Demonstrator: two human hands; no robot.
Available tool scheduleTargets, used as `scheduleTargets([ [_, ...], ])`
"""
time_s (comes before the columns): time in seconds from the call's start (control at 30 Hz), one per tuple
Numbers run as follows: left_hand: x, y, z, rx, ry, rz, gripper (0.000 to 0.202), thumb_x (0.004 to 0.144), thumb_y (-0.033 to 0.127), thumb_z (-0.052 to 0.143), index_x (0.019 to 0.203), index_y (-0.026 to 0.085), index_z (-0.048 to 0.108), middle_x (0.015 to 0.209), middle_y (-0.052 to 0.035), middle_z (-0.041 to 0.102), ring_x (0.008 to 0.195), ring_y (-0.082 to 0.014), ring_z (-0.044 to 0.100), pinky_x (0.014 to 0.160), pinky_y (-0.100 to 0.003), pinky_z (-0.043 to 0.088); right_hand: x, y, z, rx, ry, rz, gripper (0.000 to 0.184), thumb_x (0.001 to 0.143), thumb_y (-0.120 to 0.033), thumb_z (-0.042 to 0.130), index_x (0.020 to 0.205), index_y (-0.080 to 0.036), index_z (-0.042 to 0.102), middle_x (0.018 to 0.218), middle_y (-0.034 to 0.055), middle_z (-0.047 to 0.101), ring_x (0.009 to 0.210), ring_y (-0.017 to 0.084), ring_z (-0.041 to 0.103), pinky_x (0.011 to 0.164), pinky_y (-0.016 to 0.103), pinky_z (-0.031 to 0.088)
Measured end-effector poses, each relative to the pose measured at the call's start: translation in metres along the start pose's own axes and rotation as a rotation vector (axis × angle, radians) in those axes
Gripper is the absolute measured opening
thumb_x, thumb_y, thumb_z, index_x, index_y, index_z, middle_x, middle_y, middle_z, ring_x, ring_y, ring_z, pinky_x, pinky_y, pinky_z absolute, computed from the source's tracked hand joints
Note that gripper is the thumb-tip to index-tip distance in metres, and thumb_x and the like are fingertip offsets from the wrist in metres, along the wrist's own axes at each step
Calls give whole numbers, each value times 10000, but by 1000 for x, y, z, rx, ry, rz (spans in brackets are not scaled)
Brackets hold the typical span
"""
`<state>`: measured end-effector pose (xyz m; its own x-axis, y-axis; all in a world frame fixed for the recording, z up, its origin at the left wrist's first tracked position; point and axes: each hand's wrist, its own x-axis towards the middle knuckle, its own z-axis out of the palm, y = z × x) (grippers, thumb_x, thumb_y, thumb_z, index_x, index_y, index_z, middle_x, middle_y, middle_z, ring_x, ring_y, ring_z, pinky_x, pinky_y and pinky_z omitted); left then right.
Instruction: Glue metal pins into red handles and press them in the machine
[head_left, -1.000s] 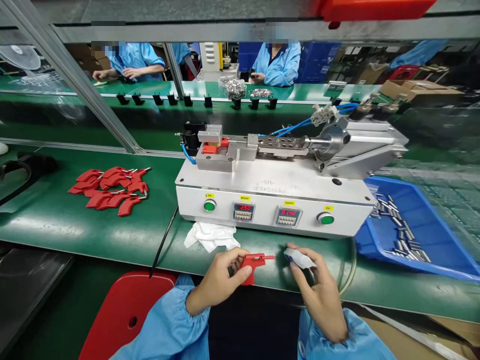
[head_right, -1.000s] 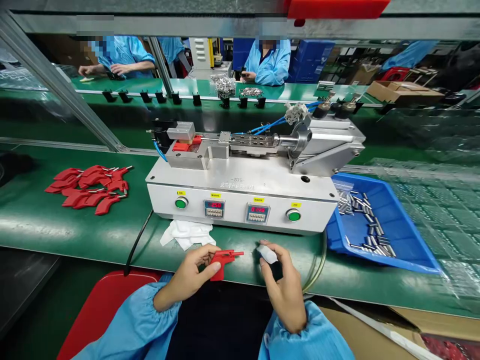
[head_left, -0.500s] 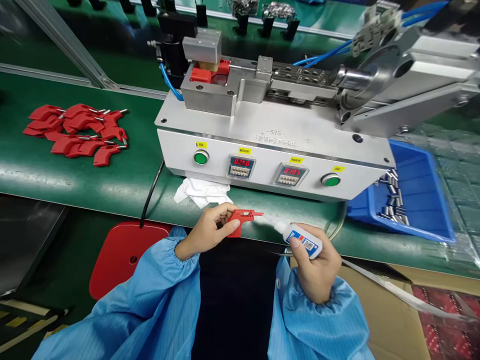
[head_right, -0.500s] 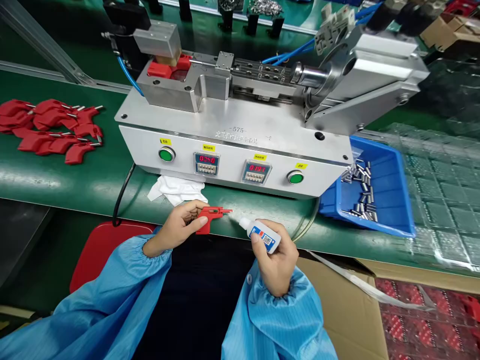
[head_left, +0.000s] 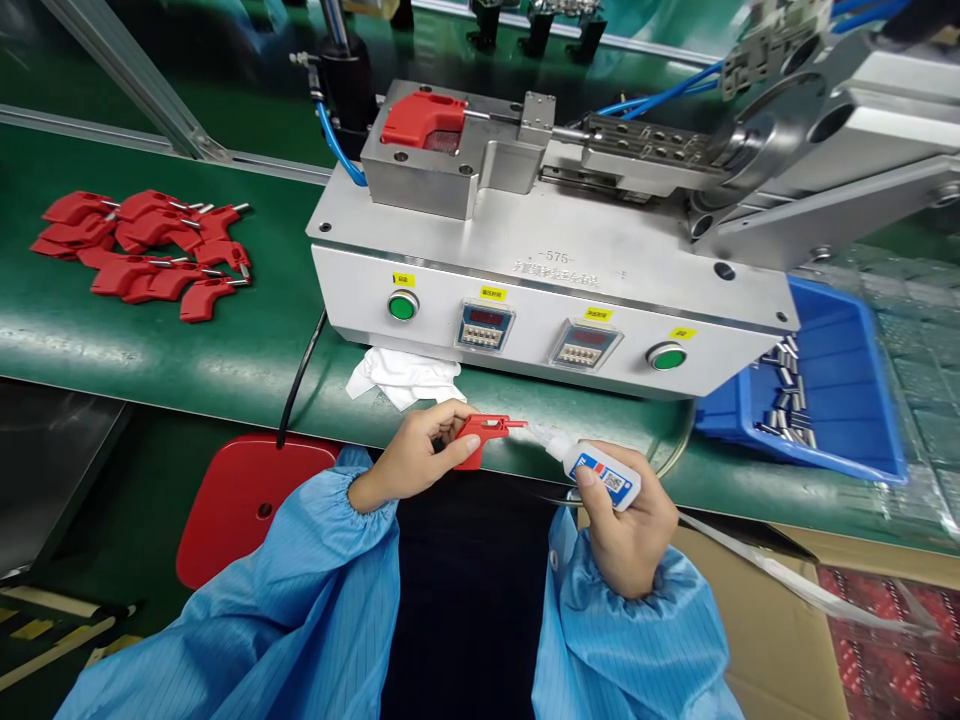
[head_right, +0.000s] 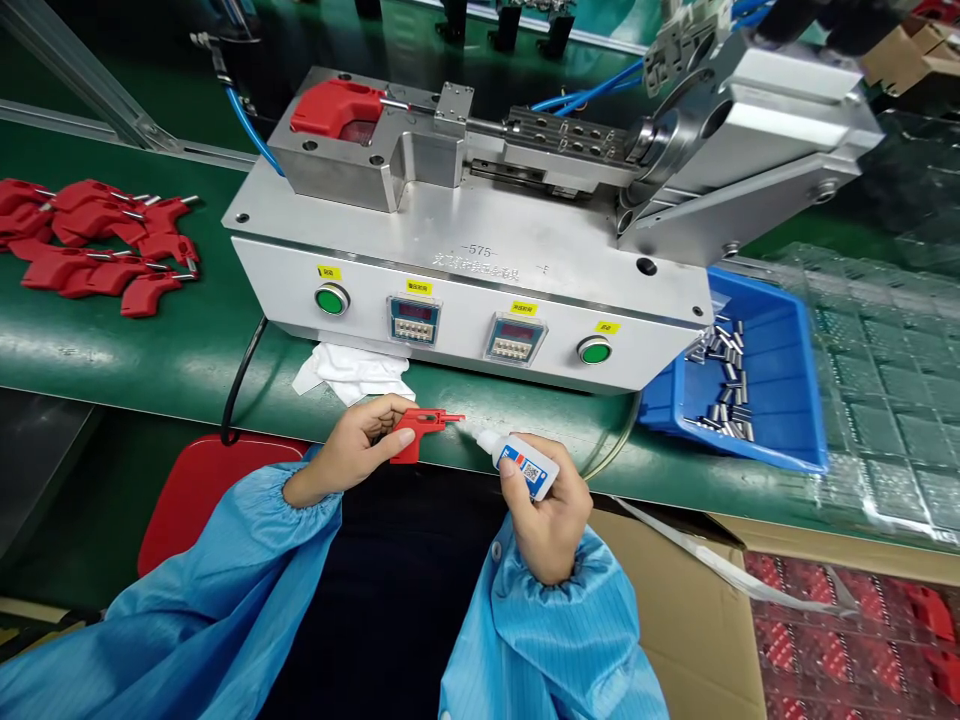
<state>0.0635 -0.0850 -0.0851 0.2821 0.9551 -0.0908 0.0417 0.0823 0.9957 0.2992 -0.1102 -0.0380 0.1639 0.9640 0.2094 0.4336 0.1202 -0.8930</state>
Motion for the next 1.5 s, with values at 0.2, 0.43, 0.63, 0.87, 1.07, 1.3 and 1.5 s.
scheduleTargets([
  [0.2,-1,-1,0,4,-9,11,254,978,385,663,1088,158,696,895,-47,681,777,-138,624,674,-227,470,0,0,-1,-11,-10,2,120,908,-299,714,931,-182,728,688,-7,648,529,79,506,485,191,420],
  [0.43,-1,0,3,-10,-1,31,248,981,365,663,1115,158,696,931,-56,699,807,-146,645,691,-231,487,-1,0,0,-40,-14,30,199,911,-378,709,923,-180,729,706,13,662,543,101,520,492,224,424],
  [0.63,-1,0,2,-15,-13,28,250,982,368,662,1121,164,698,935,-56,704,814,-148,650,695,-232,492,-1,0,0,-33,-4,48,229,905,-409,716,917,-180,732,707,16,658,553,105,517,506,229,426],
  [0.87,0,1,1,9,8,-8,277,963,399,671,1077,149,700,911,-61,693,799,-155,641,687,-238,484,-6,31,-8,166,29,156,316,908,-479,717,990,-176,743,723,13,631,558,109,510,526,239,411],
  [1.07,-1,1,2,-1,-4,-5,292,966,404,667,1113,153,699,949,-68,708,839,-165,659,714,-244,499,-5,22,-4,81,-5,178,326,880,-497,736,947,-178,740,766,30,661,573,115,520,531,245,431],
  [1.3,0,1,1,-3,4,-17,280,966,400,670,1088,150,702,947,-68,712,836,-159,665,710,-234,504,-4,21,-3,311,-42,202,295,893,-472,736,1017,-206,704,702,-2,655,577,127,589,567,239,480],
  [1.5,-9,-1,4,-16,31,-24,291,963,434,666,1065,165,707,956,-64,742,846,-171,709,749,-240,562,0,23,-9,294,-275,223,233,931,-357,643,1092,-227,536,1091,86,764,1197,237,692,1042,416,551],
])
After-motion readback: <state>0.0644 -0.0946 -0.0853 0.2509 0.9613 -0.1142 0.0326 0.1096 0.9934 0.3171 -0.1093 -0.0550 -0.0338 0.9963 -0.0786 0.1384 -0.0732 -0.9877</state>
